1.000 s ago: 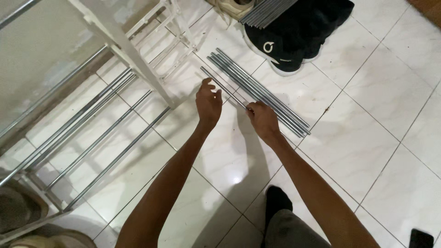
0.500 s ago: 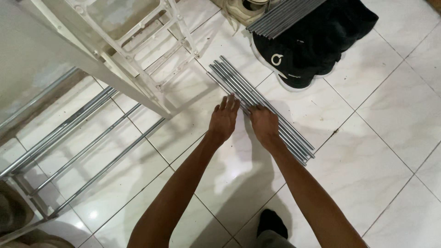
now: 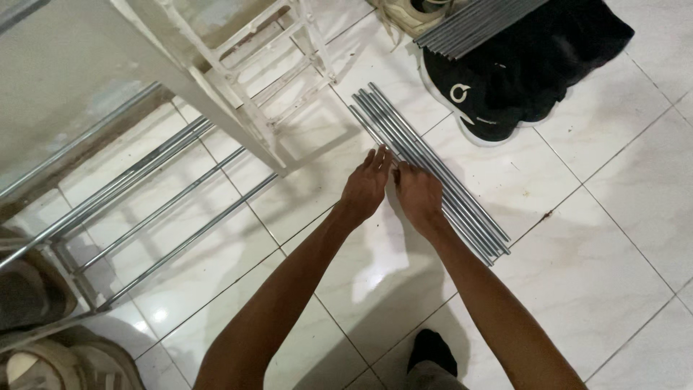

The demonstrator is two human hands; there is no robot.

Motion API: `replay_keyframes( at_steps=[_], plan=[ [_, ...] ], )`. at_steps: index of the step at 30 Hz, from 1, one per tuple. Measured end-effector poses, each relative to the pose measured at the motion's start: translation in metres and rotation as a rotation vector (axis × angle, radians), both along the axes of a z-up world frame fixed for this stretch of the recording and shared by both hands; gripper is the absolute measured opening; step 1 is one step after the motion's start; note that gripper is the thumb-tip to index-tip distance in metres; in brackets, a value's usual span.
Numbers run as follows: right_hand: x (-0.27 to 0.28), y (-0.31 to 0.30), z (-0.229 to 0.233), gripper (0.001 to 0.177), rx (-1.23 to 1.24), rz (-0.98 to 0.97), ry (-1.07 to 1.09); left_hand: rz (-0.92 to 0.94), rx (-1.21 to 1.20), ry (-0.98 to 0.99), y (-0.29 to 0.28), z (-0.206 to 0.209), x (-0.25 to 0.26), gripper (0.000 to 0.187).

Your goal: The person inserts metal rods into a white plastic shoe rack frame. They repeatedly pick up rods from the floor and slide them into the rack slots, working from the bottom upward.

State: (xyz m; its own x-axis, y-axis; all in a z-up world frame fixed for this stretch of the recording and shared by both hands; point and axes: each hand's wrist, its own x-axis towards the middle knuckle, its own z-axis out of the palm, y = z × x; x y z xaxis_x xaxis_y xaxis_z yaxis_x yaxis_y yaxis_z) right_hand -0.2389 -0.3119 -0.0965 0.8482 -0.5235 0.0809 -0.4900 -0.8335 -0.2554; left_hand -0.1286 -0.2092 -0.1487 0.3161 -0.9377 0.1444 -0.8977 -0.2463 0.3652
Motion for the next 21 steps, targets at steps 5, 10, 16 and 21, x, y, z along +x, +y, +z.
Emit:
replay_keyframes(
  at_steps=[5, 10, 16, 21],
  plan=[
    [0.012, 0.017, 0.012, 0.018, 0.065, 0.142, 0.076, -0.051, -0.076, 0.017, 0.047, 0.028, 0.002, 0.063],
    [0.031, 0.05, 0.036, 0.02, 0.005, 0.262, -0.021, -0.011, -0.125, -0.042, 0.095, 0.046, 0.017, 0.051],
    [0.059, 0.11, 0.074, 0.022, -0.017, 0.416, -0.126, 0.087, -0.15, -0.085, 0.174, 0.077, 0.047, 0.046],
    [0.089, 0.157, 0.095, 0.018, -0.054, 0.556, -0.219, 0.171, -0.171, -0.139, 0.227, 0.11, 0.066, 0.044]
  ],
)
